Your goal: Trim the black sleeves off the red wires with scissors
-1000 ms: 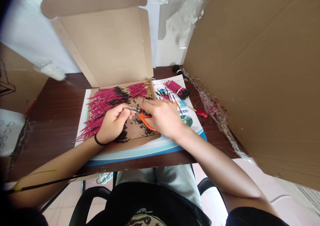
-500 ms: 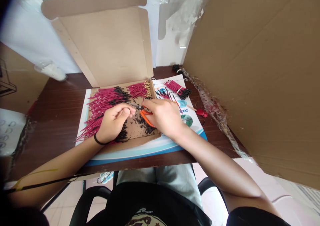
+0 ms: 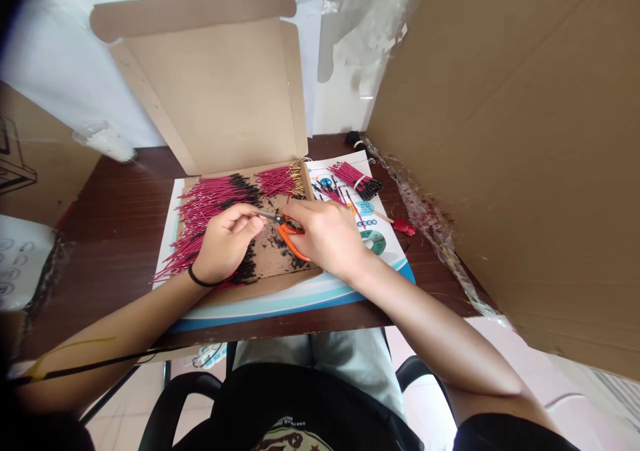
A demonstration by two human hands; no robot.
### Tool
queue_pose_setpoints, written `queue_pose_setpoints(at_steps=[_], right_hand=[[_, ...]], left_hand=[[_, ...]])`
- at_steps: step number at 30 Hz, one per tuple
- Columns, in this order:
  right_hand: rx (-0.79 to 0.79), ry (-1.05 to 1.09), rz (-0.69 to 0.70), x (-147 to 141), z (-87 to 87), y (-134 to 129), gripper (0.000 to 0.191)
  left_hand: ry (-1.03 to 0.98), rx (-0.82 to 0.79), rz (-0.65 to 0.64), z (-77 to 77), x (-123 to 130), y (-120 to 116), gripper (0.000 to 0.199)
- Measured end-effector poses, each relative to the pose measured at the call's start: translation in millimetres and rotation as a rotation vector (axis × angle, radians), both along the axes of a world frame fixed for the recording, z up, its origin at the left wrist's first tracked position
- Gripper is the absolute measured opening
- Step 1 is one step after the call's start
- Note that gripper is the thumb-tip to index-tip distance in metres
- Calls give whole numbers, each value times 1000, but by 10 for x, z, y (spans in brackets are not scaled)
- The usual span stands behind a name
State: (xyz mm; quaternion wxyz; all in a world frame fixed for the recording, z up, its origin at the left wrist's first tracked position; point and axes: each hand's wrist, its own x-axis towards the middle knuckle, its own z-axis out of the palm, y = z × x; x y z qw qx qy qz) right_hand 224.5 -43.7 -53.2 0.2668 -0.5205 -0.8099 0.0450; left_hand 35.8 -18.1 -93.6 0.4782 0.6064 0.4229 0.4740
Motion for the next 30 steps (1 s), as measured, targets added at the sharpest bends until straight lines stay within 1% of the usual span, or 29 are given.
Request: queue_pose_setpoints(at_steps=[7,12,15,18,22,25,28,30], right_hand=[[-7,-14,46,0,-8,3,21],[-20,-50,33,19,-27,19,18],[0,-77,-36,21,-25,12,16],[18,-25,-89,13,-4,-5,24],[0,34,-62,3,21,-11,29],[-9,26,-83,3,21,-1,29],[-25,15,-92,3,19,7,28],[-31,7,-81,1,17,5,30]], left_hand=[[21,33,40,65,27,-19,24],[6,59,44,46,25,-29,25],[-13,19,22,8,13,-26,22],[-103,-56,1,-10,7,-16,22],[-221,-146,-57,23,16,-11,26],[-280,-163,-76,63,32,-22,23],[-333,-187,-68,89,45,-41,17],[-348,-207,-58,96,49,-54,17]])
